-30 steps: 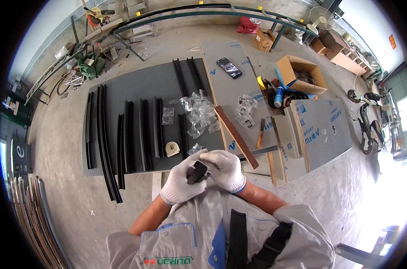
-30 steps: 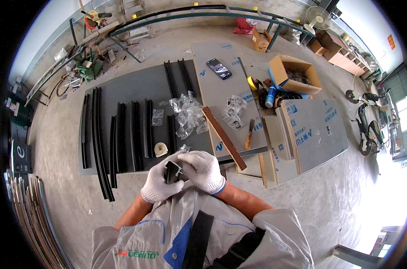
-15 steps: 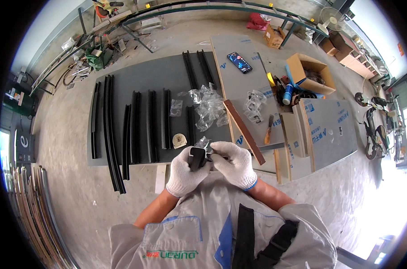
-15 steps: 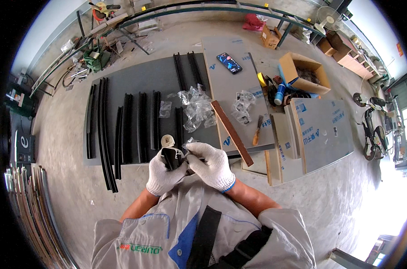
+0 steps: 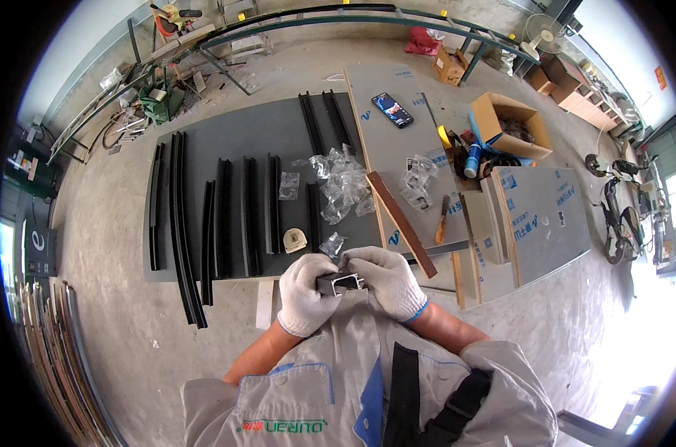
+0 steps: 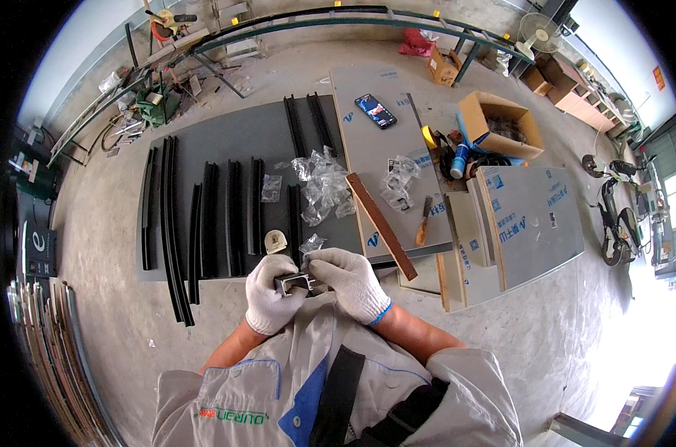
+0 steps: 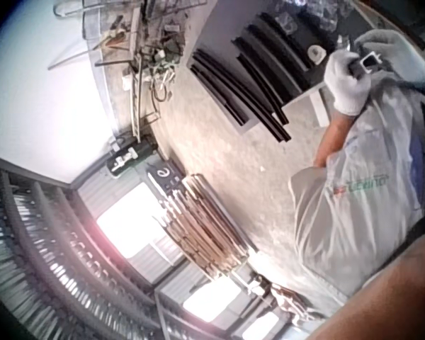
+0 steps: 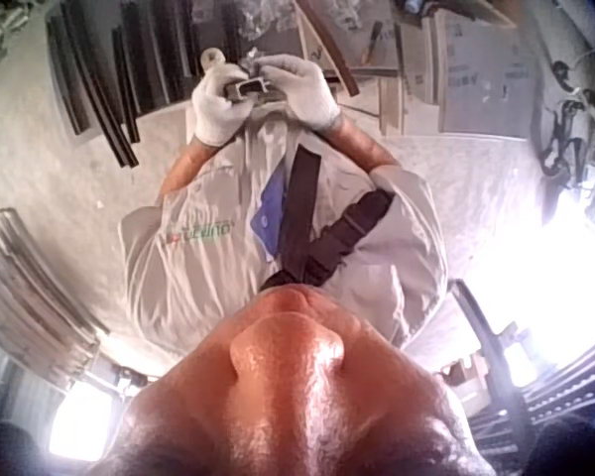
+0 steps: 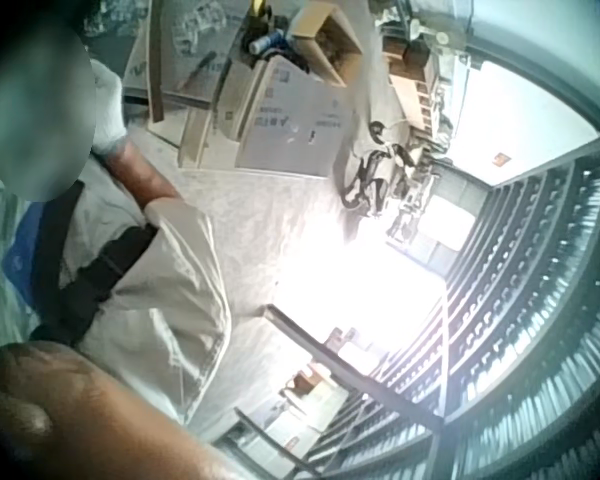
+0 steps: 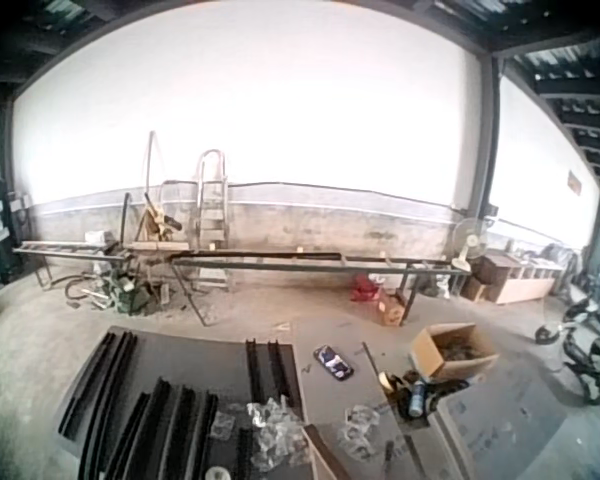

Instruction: The person assembles black metal frame components by inserting corner brackets and using a small wooden mallet to tap them into place.

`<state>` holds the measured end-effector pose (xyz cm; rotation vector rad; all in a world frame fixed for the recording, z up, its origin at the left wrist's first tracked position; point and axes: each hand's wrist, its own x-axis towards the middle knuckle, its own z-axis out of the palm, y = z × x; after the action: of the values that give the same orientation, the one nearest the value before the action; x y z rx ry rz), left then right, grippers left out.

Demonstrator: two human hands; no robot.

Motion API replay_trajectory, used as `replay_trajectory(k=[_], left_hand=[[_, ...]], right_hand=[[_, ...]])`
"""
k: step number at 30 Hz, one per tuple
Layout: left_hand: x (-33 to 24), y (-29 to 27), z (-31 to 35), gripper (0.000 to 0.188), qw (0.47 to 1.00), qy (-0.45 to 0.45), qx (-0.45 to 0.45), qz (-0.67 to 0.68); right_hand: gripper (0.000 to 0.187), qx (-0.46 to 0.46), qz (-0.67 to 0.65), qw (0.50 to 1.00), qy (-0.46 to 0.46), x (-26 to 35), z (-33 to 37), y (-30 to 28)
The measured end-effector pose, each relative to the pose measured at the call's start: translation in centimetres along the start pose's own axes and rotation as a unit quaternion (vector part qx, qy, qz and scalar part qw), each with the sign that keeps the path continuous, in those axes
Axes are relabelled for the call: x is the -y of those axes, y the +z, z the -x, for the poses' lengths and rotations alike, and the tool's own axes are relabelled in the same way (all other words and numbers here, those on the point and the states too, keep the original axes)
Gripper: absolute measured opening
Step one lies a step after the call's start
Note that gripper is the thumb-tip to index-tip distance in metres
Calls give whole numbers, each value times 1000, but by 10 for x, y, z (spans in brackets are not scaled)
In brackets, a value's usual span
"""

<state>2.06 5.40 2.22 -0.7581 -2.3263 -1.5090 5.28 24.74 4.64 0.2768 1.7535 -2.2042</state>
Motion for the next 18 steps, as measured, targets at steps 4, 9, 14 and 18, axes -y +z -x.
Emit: replay_trajectory(k=[4,9,14,18], left_hand=[[1,1,2,33,1000,-11,7,-5],[-11,-15,-7,42,996,-70,51,4],[-32,-54,3,52,953,-233,106,159],[-40,-57,5,52,938,-244,236,67]], right_hand=[[29,49,-158,984,65,-12,-9,-5],[23,83,-59,995,-16,-3,-3,-7],[17,3,127,963,-237,18,12,-7],[19,1,260,896,-359,37,29,-8]])
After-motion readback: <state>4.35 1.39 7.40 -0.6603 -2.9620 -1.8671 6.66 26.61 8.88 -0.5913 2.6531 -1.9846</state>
